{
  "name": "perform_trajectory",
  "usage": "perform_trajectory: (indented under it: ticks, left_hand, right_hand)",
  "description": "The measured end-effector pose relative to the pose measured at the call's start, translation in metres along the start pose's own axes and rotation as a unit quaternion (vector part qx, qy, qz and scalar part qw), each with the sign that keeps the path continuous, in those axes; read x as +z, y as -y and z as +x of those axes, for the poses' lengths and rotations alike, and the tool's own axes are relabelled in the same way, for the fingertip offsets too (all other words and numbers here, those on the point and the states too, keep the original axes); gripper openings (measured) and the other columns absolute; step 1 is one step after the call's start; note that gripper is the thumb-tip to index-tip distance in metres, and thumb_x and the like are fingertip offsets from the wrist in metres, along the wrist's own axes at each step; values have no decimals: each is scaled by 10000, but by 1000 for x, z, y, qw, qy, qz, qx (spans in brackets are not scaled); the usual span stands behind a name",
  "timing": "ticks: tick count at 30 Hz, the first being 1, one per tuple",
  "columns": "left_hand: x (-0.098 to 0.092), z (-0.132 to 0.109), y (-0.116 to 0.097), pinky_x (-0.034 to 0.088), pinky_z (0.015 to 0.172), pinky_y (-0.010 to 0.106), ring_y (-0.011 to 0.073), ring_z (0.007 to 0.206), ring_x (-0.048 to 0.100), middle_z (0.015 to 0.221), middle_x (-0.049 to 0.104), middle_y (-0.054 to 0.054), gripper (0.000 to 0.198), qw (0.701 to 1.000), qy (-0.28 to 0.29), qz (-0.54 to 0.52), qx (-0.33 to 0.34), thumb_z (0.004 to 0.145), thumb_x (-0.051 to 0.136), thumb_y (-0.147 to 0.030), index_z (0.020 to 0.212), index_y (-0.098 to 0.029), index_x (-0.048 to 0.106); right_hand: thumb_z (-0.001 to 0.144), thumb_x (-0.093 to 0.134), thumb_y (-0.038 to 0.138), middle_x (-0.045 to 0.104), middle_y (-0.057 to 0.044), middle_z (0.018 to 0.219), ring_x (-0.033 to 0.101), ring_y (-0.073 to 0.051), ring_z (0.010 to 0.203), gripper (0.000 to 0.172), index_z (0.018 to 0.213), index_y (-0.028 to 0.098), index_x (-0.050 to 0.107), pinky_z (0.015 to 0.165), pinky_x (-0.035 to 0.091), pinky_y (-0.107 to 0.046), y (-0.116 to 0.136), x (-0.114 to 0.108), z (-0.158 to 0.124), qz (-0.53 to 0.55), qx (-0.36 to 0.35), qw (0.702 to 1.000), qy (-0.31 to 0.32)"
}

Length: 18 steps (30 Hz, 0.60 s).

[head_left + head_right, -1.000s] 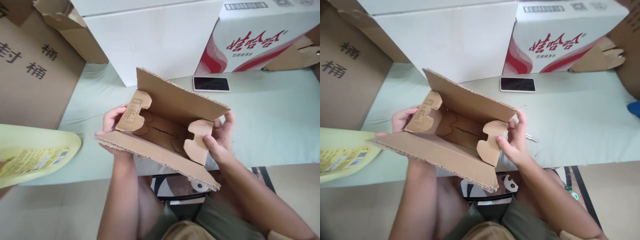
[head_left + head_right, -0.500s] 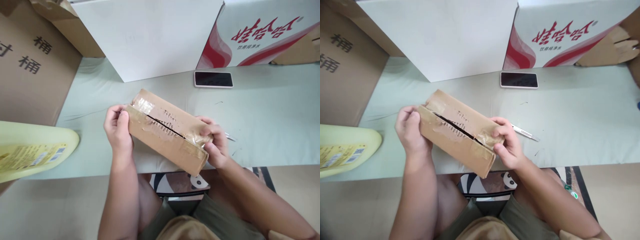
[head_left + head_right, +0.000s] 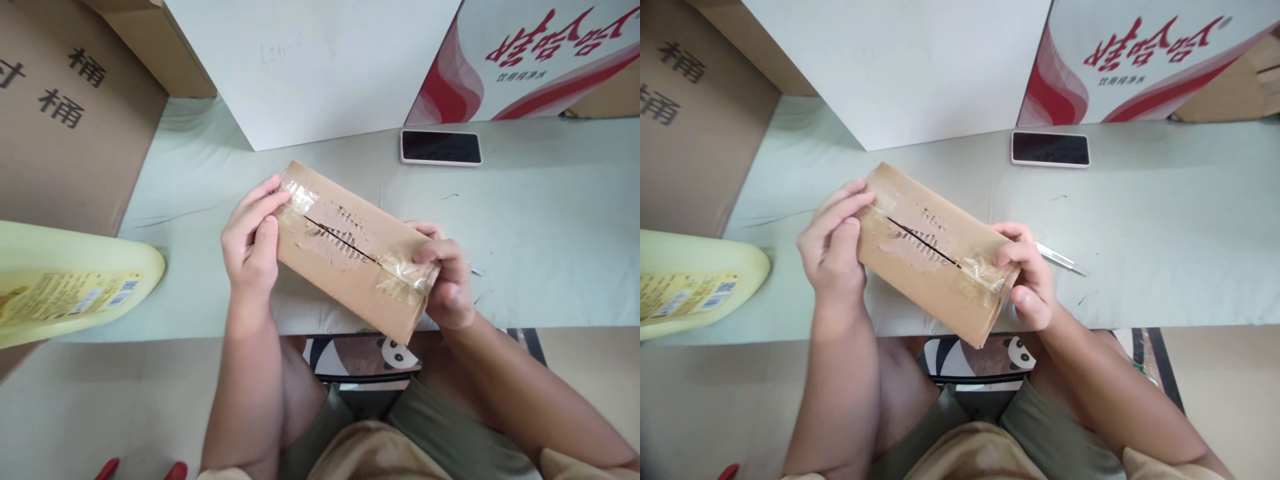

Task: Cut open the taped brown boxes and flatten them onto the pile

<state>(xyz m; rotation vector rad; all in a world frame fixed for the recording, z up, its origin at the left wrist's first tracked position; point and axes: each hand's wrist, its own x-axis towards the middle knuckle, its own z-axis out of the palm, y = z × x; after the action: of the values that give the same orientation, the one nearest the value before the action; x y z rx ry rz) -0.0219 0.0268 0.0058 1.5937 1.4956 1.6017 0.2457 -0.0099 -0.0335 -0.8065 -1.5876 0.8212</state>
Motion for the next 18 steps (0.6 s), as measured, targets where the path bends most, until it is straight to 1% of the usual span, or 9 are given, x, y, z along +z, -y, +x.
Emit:
perform_trajectory:
  ticks: [2,6,8,11,13,14,16,18]
  left_hand:
    - [1,0,1,455,1278,483,290,1328,681,1284,793,36,226,1000,-8,2,-8,937,665,-375,1011,-280,856]
    - [0,-2,3,448,1285,478,287,1345,676,1341,777,32,220,1000,-12,-6,9,945,663,-334,1024,-286,862]
    - [0,-2,4,446,1287,493,297,1356,670,1360,770,28,212,1000,-17,-7,8,927,676,-325,1015,-282,863]
    - [0,-2,4,448,1283,519,316,1357,668,1327,777,36,202,1000,-26,-13,-8,890,698,-321,996,-268,862]
    - [-1,-2,5,442,1285,514,316,1361,665,1328,773,54,212,999,-36,-23,-14,896,692,-310,1004,-247,863]
    - [-2,-2,6,436,1288,504,311,1367,661,1343,768,65,222,999,-43,-29,-14,906,681,-297,1015,-231,863]
    - [-5,0,10,423,1296,480,303,1385,650,1371,761,90,250,997,-64,-42,-15,920,654,-258,1039,-190,863]
    - [-7,4,14,424,1289,478,311,1395,646,1371,766,114,275,992,-98,-66,-32,899,632,-224,1038,-149,858]
  right_hand:
    - [964,489,662,622,-90,1240,667,-311,1103,368,1094,329,579,854,599,-513,-2,2,-2,13,5,1000,-8]
    - [963,537,570,617,-83,1296,668,-302,1160,342,1242,374,506,896,618,-504,-5,7,-3,64,-2,998,-21]
    - [952,538,574,629,-82,1301,676,-305,1153,398,1299,394,458,895,627,-510,-5,7,-3,74,12,997,-24]
    - [924,545,669,670,-83,1264,706,-313,1095,509,1345,412,417,845,629,-499,-5,6,-3,73,58,995,-29]
    - [908,558,715,689,-79,1202,722,-305,1059,545,1333,393,449,831,624,-476,-8,4,-3,60,75,994,-51]
    - [910,561,721,693,-76,1174,724,-297,1058,539,1315,373,484,852,622,-467,-11,2,-3,50,81,993,-71]
    - [935,558,710,704,-75,1158,722,-277,1085,507,1263,323,565,932,611,-456,-18,0,-3,30,99,989,-105]
    - [962,570,681,719,-84,1210,717,-260,1146,482,1227,282,620,995,594,-446,-26,-1,-3,22,149,981,-118]
